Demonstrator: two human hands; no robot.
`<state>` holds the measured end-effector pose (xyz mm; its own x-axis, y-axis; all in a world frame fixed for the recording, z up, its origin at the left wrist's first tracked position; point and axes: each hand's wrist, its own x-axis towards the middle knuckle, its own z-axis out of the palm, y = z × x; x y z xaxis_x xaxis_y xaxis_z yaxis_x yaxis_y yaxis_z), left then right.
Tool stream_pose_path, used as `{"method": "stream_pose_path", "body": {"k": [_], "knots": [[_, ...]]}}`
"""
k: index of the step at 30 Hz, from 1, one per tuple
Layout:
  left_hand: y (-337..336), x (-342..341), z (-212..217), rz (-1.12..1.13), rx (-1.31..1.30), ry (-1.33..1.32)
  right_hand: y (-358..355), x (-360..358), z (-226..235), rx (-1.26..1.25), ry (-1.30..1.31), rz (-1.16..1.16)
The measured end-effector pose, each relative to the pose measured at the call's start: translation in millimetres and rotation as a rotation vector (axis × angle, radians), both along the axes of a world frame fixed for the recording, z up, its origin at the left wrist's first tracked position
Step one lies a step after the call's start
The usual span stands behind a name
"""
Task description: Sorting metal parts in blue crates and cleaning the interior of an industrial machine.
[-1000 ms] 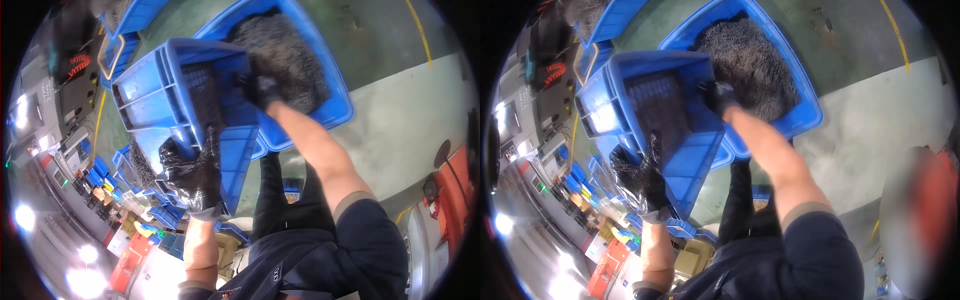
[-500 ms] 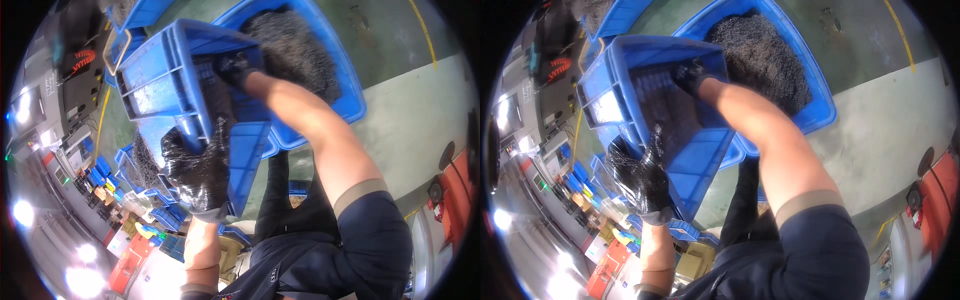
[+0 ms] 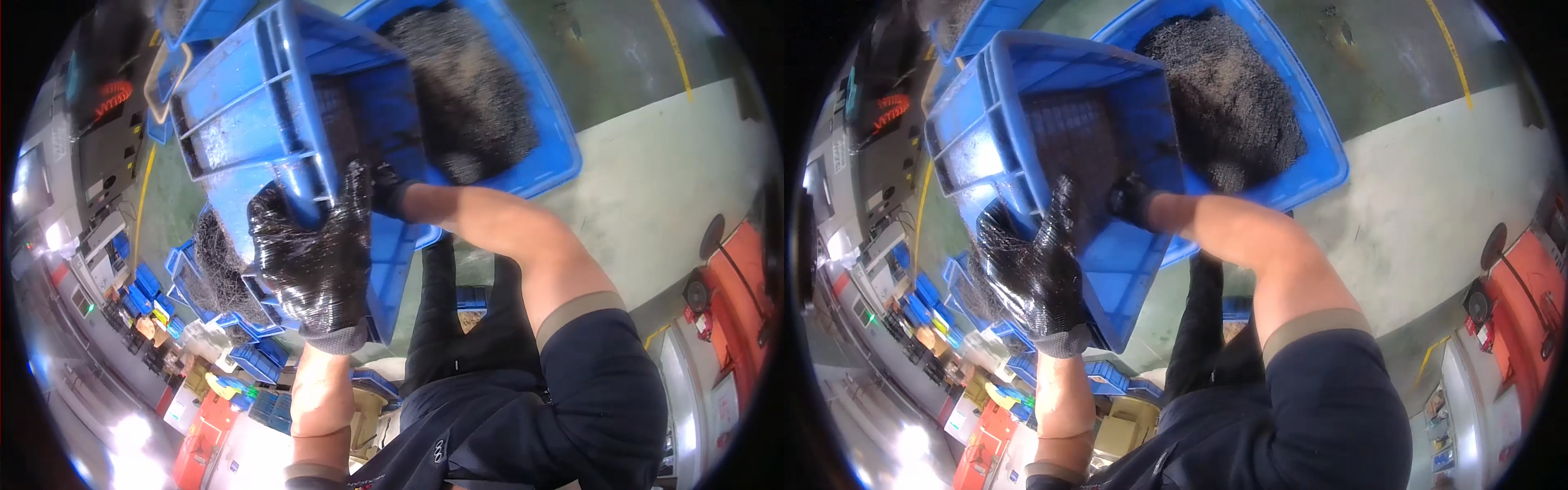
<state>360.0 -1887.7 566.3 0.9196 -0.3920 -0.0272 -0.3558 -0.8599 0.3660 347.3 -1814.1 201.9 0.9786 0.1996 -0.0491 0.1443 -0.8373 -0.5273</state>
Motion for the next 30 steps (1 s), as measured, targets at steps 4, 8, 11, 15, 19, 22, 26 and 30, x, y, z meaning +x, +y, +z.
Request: {"method": "stream_pose_path", "body": {"k": [4,8,11,15,19,22,26,30], "knots": [[-6,1,-5,0.194,-0.019,0.143,22,-1,-37,-0.513,-0.017,0.252],[26,6,-10,0.074,0.015,-0.075,-53,-2,92,-0.158,0.232,0.321],[-1,0,-11,0.231,-0.084,0.129,-77,-15,81,0.005,0.496,-0.254],[15,6,-21,-0.108,0.06,-0.102,-38,-17,19,0.433,0.407,-0.587],[1,3,-14,0.104,0.043,-0.01,-17,-35,36,0.462,0.264,-0.706],[-2,3,-11,0.193,-0.06,0.069,-18,-52,34,0.269,0.29,-0.613],[22,9,-22,-0.083,0.062,-0.224,-68,-67,34,0.514,0.228,-0.623],[17,6,-13,-0.253,0.093,-0.194,-53,-36,49,0.528,0.083,-0.655]]}}
